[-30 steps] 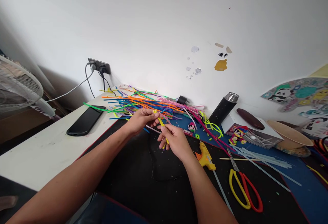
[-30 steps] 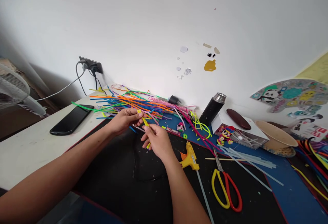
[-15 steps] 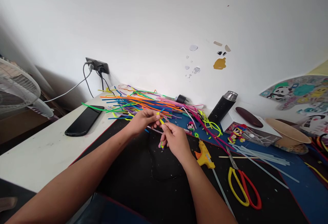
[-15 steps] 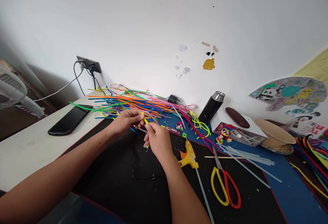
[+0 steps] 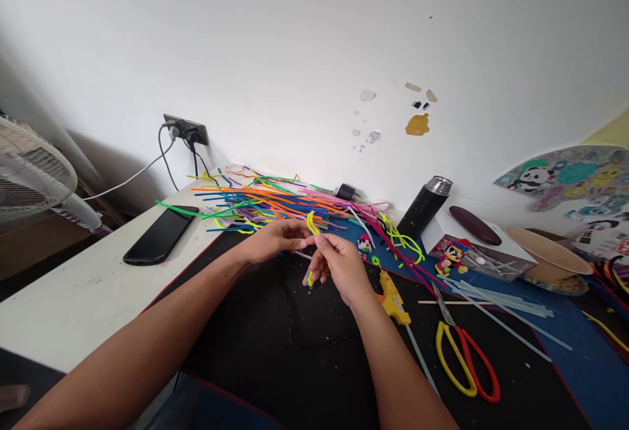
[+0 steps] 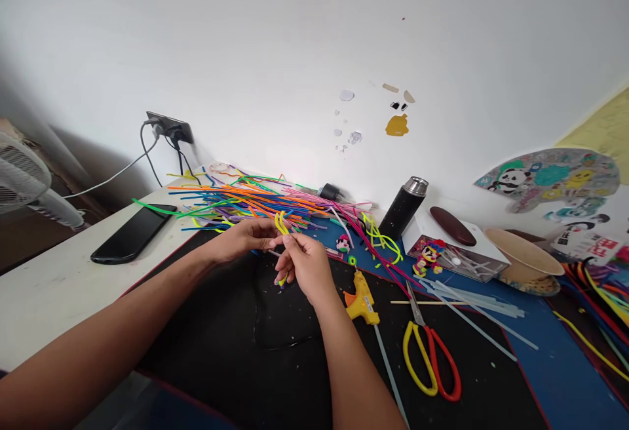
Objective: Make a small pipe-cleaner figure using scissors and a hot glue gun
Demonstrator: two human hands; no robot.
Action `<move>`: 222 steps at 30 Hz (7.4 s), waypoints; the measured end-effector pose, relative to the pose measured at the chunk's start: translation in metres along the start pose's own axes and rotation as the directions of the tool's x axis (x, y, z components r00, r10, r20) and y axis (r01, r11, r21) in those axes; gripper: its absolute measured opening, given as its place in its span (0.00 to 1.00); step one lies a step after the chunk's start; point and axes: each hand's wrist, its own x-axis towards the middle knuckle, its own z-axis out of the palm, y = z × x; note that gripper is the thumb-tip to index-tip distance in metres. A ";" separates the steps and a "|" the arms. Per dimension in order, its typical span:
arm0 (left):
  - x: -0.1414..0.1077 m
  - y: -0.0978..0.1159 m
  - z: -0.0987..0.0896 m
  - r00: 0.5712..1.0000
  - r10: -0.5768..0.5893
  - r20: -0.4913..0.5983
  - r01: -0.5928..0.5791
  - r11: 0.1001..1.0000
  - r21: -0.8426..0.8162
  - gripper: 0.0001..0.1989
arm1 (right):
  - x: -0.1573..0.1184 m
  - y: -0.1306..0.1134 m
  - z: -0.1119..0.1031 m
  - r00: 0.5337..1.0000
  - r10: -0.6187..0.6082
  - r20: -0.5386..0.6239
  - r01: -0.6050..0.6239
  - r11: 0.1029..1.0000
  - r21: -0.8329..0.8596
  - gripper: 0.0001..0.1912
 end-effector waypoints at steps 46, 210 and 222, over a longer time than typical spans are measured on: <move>0.005 -0.009 0.009 0.952 -0.209 -0.224 0.110 0.915 -0.388 0.15 | 0.008 0.009 -0.002 0.982 -0.054 -0.179 0.055 0.999 -0.003 0.24; -0.006 0.006 0.007 0.999 -0.043 0.009 0.030 0.819 0.573 0.23 | 0.000 0.001 -0.009 0.901 -0.373 0.222 0.344 0.302 -0.889 0.12; -0.007 0.012 0.004 0.995 -0.088 0.040 0.065 0.914 0.400 0.24 | 0.000 -0.003 -0.009 0.973 -0.220 -0.062 0.164 0.860 -0.483 0.12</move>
